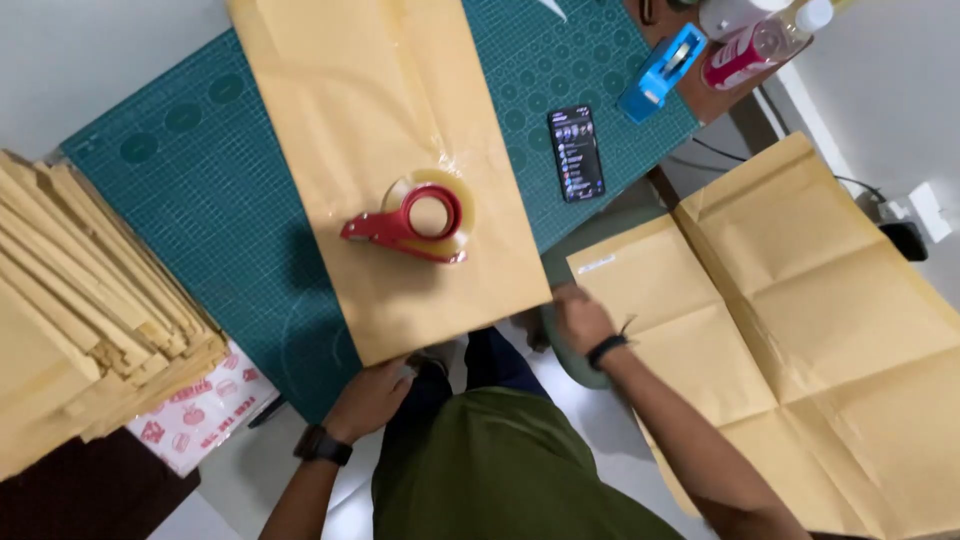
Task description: The person wraps several envelopes in paper and secures them with tape and a stapler, then writes on the package with a marker.
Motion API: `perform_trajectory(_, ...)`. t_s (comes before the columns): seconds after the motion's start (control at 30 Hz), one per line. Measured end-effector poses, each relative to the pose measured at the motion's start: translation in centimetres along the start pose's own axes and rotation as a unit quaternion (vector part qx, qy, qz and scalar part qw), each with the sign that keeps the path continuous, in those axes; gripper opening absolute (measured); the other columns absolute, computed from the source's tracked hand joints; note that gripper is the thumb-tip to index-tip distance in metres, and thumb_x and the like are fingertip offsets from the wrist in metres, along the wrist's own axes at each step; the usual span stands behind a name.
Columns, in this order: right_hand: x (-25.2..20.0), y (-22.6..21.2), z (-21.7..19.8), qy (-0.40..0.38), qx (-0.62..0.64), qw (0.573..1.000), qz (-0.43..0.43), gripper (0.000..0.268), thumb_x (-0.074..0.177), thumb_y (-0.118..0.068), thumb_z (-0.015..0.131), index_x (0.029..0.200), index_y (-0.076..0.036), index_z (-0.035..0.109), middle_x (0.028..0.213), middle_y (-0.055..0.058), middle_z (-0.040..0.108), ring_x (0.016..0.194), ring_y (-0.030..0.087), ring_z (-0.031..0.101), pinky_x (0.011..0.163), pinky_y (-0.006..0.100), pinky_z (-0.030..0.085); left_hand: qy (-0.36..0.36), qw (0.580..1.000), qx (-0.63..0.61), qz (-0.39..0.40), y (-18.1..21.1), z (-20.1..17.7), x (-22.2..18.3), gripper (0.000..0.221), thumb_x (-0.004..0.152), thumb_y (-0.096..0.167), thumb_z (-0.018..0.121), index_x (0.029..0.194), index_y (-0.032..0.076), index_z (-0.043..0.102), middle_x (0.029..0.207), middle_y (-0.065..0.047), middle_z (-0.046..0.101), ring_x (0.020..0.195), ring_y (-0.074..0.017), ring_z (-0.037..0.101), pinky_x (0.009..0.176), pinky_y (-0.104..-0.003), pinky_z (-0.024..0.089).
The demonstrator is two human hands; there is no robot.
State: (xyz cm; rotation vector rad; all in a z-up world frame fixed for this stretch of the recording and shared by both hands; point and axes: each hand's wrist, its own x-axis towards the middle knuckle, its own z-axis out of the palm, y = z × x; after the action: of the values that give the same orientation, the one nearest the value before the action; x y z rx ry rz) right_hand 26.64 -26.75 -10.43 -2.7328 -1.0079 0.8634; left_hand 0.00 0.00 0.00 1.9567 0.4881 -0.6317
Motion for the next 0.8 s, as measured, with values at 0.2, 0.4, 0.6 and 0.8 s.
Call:
perform_trajectory(0.2,-0.1,-1.3,1.9,-0.005,-0.072,0.992,0.101,0.029,0.090,-0.037,0.051,0.098,-0.012,0.062,0.082,0.016,0.073,0.085,0.041,0.076,0.073,0.056,0.061,0.039,0.999,0.018,0.031,0.3,5.0,3.8,0.064,0.098,0.027,0.057,0.156,0.004,0.040,0.148,-0.028,0.051,0.138,-0.0419,0.050,0.115,-0.051,0.044)
perform_trajectory(0.4,-4.0,-9.4,0.7,-0.025,0.034,0.998,-0.044,0.027,0.090,-0.034,0.056,0.094,-0.017,0.077,0.088,0.013,0.078,0.089,0.037,0.076,0.073,0.049,0.063,0.110,0.982,0.127,0.092,-0.8,4.6,1.9,0.056,0.101,0.022,0.049,0.156,0.014,0.045,0.147,-0.017,0.056,0.137,-0.0343,0.054,0.112,-0.047,0.045)
perform_trajectory(0.6,0.0,-19.0,-8.8,0.310,0.010,0.889,-0.338,0.042,0.096,-0.032,0.061,0.133,-0.011,0.058,0.118,0.015,0.061,0.109,0.037,0.057,0.099,0.047,0.045,0.178,0.983,0.032,-0.011,-7.2,7.8,-4.4,0.057,0.100,0.026,0.054,0.153,0.007,0.043,0.157,-0.011,0.047,0.145,-0.0300,0.042,0.115,-0.047,0.040)
perform_trajectory(0.8,7.1,-19.2,-5.2,0.355,-0.093,0.866,-0.339,0.031,0.080,-0.031,0.074,0.099,-0.008,0.067,0.097,0.016,0.068,0.122,0.034,0.060,0.125,0.060,0.022,0.394,0.919,-0.013,0.012,-6.6,6.8,-5.4,0.039,0.101,0.026,0.053,0.131,0.007,0.069,0.127,-0.012,0.071,0.118,-0.0304,0.063,0.099,-0.044,0.051)
